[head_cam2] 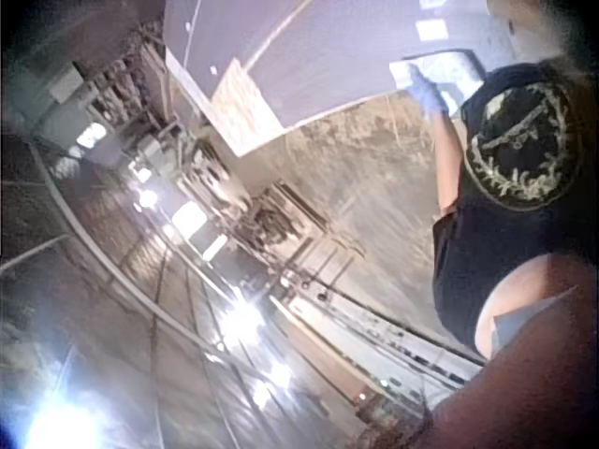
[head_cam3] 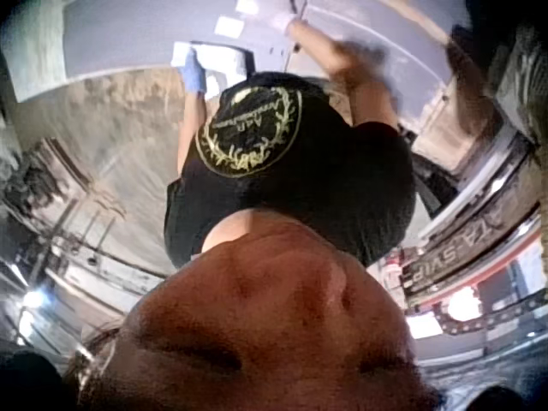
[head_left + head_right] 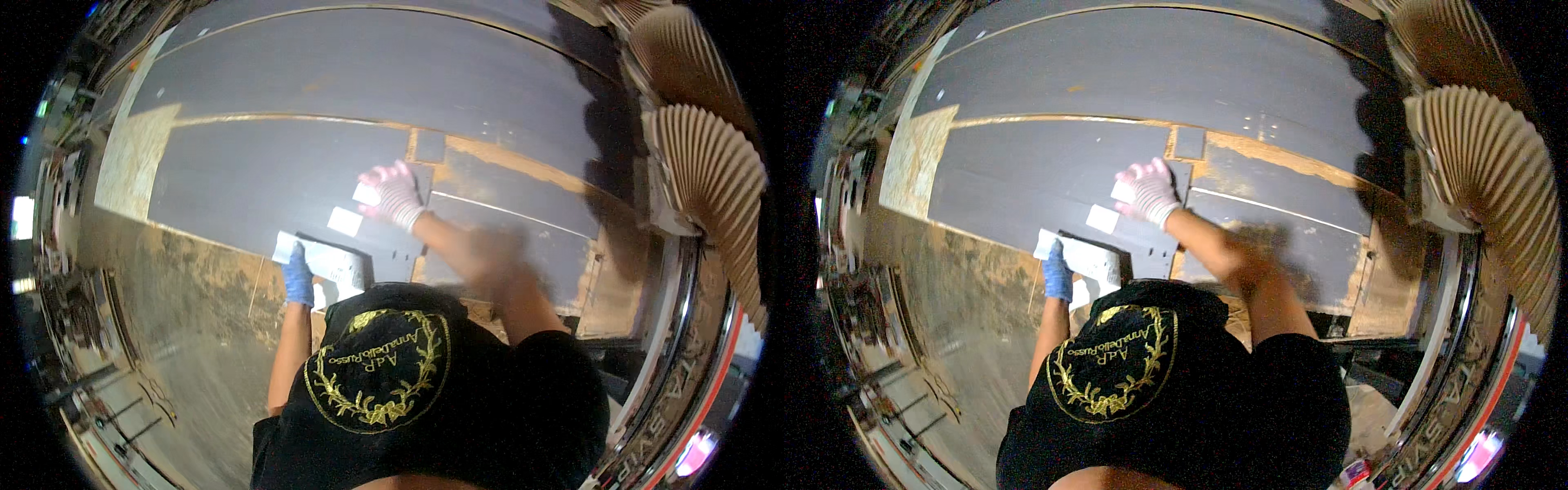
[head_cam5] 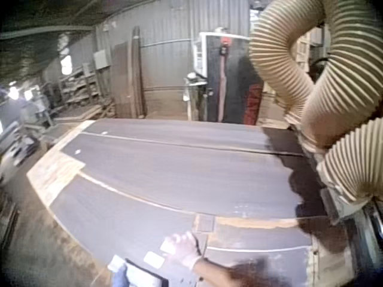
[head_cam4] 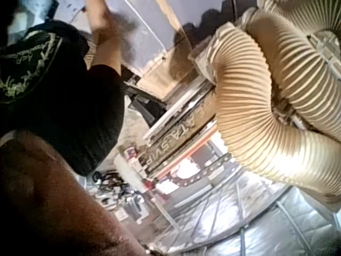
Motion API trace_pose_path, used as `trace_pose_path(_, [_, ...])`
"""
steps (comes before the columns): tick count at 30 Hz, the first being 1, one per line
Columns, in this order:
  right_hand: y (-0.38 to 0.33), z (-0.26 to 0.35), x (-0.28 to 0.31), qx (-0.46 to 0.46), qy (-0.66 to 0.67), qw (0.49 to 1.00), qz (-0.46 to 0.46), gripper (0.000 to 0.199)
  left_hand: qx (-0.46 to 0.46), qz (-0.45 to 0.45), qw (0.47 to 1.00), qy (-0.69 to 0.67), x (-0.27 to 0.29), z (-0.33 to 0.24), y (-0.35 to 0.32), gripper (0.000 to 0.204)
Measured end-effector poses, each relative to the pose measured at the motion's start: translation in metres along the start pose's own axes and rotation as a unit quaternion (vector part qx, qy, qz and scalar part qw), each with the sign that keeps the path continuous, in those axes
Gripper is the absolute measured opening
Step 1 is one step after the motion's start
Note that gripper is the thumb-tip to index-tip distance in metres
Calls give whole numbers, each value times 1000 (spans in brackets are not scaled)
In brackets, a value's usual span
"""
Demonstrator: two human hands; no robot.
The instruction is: The person moves a large brown board across the workshop floor, then picks up and stacks several gray rectangular panels on a workbench. They wipe the panels with a white cloth and place them on a pile. The person also handles a long strip of material and places it on the pile.
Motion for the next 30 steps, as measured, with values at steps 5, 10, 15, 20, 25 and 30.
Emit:
trace_pose_path(5, [-26, -52, 69, -44, 134, 986, -83, 57, 24, -6, 999, -21, -8, -22, -13, 51])
trace_pose_path(10, [-76, -314, 94, -217, -84, 960, -156, 57, -58, 7, 998, -40, -19, -45, -13, 50])
trace_pose_path(15, [-77, -338, 93, -232, -169, 954, 84, 72, -64, -2, 998, 9, -26, -53, -22, 54])
trace_pose_path(20, [-114, -284, 78, -131, -183, 958, 179, 80, -66, 16, 997, -48, -25, -71, -31, 50])
trace_pose_path(25, [-188, -251, 42, -29, -153, 982, 104, 78, -84, -7, 990, -112, 1, -79, -38, 46])
trace_pose_path(30, [-190, -250, 73, -61, -116, 987, 96, 83, 7, -29, 997, -77, 10, -59, -28, 45])
Point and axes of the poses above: each hand's wrist, its own y-axis towards the middle knuckle, its own x-axis out of the back of the hand, z = x × y, the point moved 10 cm from there along y, towards the middle knuckle, and after that the axes turned 2 degrees about z, right-handed, at the moved point
